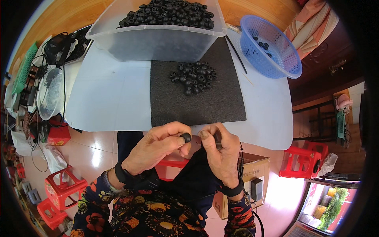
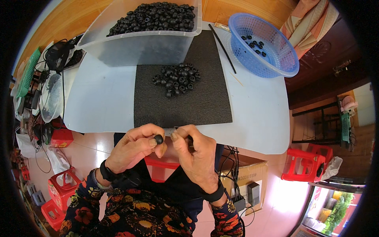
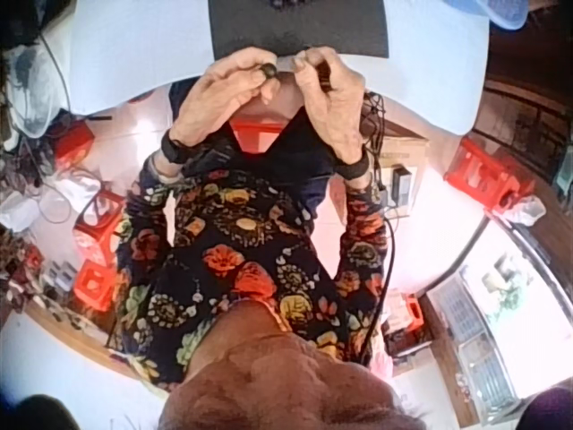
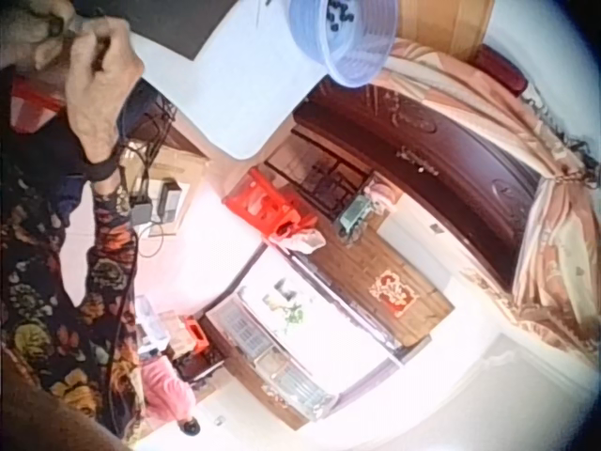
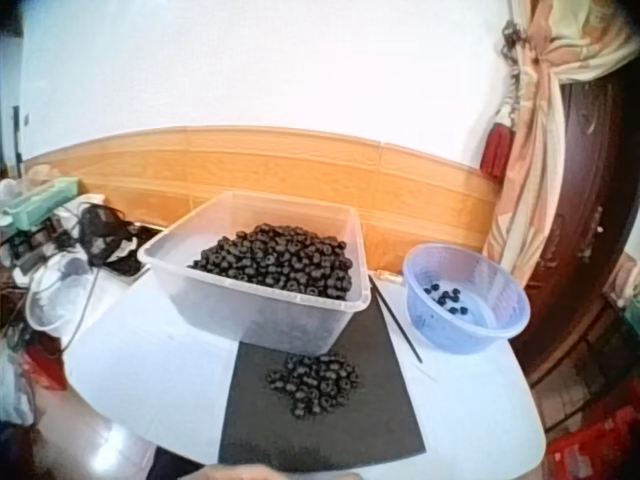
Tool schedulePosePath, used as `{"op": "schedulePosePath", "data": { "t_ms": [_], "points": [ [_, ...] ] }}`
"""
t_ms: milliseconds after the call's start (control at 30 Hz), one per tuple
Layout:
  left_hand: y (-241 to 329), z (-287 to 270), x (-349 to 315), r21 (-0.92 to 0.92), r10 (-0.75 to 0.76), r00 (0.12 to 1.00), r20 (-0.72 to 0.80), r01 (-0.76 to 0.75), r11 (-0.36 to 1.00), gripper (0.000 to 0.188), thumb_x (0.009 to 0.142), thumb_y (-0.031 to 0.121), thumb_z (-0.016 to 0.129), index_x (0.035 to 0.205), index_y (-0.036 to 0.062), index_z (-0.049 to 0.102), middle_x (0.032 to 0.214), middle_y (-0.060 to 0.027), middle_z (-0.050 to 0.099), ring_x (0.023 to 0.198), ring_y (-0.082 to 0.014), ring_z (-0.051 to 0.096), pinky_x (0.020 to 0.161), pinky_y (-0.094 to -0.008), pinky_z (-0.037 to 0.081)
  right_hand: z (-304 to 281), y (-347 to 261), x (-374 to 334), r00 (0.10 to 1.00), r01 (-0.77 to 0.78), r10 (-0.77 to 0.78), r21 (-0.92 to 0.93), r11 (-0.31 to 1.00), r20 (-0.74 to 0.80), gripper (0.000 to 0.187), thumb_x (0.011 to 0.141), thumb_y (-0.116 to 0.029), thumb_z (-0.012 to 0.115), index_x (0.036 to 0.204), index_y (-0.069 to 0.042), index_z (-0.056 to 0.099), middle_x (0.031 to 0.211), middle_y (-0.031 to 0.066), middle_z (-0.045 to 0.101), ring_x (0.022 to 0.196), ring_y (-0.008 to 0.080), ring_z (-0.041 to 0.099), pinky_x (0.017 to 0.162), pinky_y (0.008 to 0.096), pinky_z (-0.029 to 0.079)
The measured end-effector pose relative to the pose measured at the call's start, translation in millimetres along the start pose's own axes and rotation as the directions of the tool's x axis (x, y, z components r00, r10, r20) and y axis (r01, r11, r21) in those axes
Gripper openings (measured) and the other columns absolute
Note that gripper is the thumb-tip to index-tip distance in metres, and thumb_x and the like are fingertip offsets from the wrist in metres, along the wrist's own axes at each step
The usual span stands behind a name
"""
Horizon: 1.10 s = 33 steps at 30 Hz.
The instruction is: Trimming flash or excess material from small black rubber components using a knife.
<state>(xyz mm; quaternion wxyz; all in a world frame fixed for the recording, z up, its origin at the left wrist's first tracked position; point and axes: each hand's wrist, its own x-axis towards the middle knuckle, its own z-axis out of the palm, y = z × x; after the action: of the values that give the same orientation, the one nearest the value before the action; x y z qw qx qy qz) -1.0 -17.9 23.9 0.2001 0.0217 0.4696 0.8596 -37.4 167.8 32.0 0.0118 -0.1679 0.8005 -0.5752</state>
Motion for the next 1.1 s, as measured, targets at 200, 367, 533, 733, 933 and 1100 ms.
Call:
{"op": "schedulePosePath", "data": {
  "t_ms": [200,367,533,733,933,1100],
  "points": [
    [-0.3,-2.9,-1.1,-0.046,-0.083,0.997,0.002,0.083,0.995,0.019,0.095,0.012,0.048,0.107,0.0008,0.057,0.085,-0.0013,0.059,0.080,-0.0059,0.055,0.073,-0.0206,0.045,4.1,-11.1,3.9,0.984,0.024,-0.057,0.190,0.981,0.167,0.019,0.083,-0.011,0.069,0.099,-0.002,0.061,0.072,0.0010,0.062,0.059,0.0035,0.050,0.051,0.0188,0.041],
    [-1.6,-0.9,0.6,-0.090,-0.078,0.995,0.057,0.083,0.993,0.018,0.095,0.012,0.047,0.105,0.0022,0.058,0.084,0.0004,0.059,0.079,-0.0041,0.054,0.070,-0.0183,0.043,5.2,-6.6,3.5,0.959,-0.115,0.005,0.375,0.920,0.282,0.013,0.086,-0.003,0.063,0.097,0.002,0.060,0.073,0.0057,0.063,0.065,0.0090,0.063,0.057,0.0215,0.051],
    [-5.6,-5.8,1.8,0.000,-0.087,0.989,0.122,0.088,0.996,0.018,0.094,0.011,0.047,0.105,0.0025,0.058,0.084,0.0013,0.058,0.078,-0.0029,0.052,0.072,-0.0185,0.042,1.2,-5.5,5.4,0.934,-0.244,0.090,0.434,0.867,0.345,0.006,0.087,-0.001,0.058,0.091,0.004,0.059,0.072,0.0066,0.063,0.069,0.0126,0.067,0.060,0.0231,0.054],
    [-9.4,-10.6,1.4,0.122,-0.040,0.990,0.133,0.024,0.992,0.018,0.094,0.012,0.047,0.105,0.0023,0.058,0.084,0.0006,0.059,0.079,-0.0040,0.054,0.074,-0.0196,0.044,6.2,-4.4,5.6,0.955,-0.194,0.113,0.290,0.937,0.274,0.007,0.088,-0.004,0.059,0.091,0.002,0.057,0.068,0.0025,0.058,0.064,0.0074,0.060,0.057,0.0212,0.049],
    [-0.9,-0.8,2.3,0.144,0.023,1.000,-0.021,-0.020,0.989,0.020,0.092,0.007,0.051,0.109,-0.0005,0.057,0.089,-0.0021,0.062,0.084,-0.0069,0.058,0.078,-0.0227,0.047,12.8,-4.4,-0.1,0.998,-0.057,0.059,0.138,0.989,-0.005,0.015,0.090,-0.009,0.059,0.097,0.002,0.053,0.071,0.0024,0.055,0.062,0.0055,0.052,0.056,0.0206,0.043],
    [1.9,7.7,-0.2,0.277,0.226,0.968,-0.111,-0.188,0.942,0.020,0.089,0.003,0.054,0.108,-0.0001,0.059,0.091,-0.0020,0.062,0.085,-0.0066,0.057,0.076,-0.0215,0.048,14.2,-10.2,-8.0,0.998,0.041,-0.042,0.019,0.999,0.046,0.022,0.090,-0.020,0.061,0.095,0.000,0.054,0.068,0.0043,0.054,0.057,0.0087,0.050,0.053,0.0231,0.042]
  ]
}}
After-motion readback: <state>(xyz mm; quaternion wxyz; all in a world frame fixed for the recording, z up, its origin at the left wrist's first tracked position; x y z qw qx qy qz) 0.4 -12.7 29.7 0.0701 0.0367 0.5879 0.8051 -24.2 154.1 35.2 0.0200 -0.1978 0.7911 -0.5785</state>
